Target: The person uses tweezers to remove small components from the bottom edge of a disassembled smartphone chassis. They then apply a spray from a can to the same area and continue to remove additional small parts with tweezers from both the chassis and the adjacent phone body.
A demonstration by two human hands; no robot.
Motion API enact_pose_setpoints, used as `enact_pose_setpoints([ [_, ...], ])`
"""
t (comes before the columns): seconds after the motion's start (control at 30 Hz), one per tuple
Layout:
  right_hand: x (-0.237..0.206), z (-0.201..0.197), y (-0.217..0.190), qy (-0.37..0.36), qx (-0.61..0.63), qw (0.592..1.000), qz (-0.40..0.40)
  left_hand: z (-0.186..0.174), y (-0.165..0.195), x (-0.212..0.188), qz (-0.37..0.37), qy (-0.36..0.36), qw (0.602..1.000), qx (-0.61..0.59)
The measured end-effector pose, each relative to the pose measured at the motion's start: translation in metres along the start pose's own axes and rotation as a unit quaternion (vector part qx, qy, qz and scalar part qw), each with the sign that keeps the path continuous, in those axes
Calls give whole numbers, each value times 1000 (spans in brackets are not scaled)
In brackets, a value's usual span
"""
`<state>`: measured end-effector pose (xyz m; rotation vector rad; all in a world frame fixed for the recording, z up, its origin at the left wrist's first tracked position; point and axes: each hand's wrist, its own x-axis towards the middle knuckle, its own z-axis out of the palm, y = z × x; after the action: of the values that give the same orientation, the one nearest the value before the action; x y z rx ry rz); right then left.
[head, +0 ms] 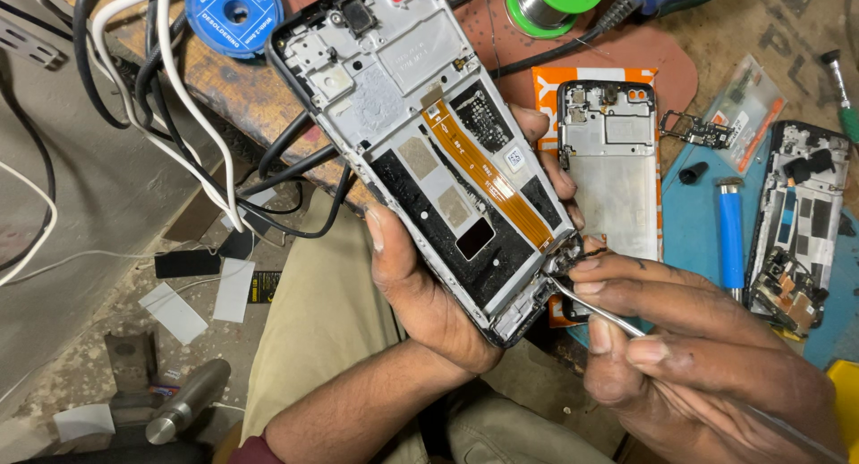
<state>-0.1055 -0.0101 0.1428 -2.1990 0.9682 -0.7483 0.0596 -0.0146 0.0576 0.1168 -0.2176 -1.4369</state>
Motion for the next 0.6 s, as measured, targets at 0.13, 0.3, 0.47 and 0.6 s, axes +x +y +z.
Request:
enact_pose_setpoints([
  [0.13,-1,-3,2,-10,17,1000,5,0,0,1,-4,-1,1000,9],
  [0.3,-2,-1,1,-1,11,1000,0,-1,0,0,-7,-1,1000,-1],
  [0.47,-1,0,2,9,22,1000,-10,-3,-1,-1,-9,-4,1000,-17],
  [0.6,4,0,5,15,17,999,-42,-5,-2,-1,-15,-2,999,-29],
])
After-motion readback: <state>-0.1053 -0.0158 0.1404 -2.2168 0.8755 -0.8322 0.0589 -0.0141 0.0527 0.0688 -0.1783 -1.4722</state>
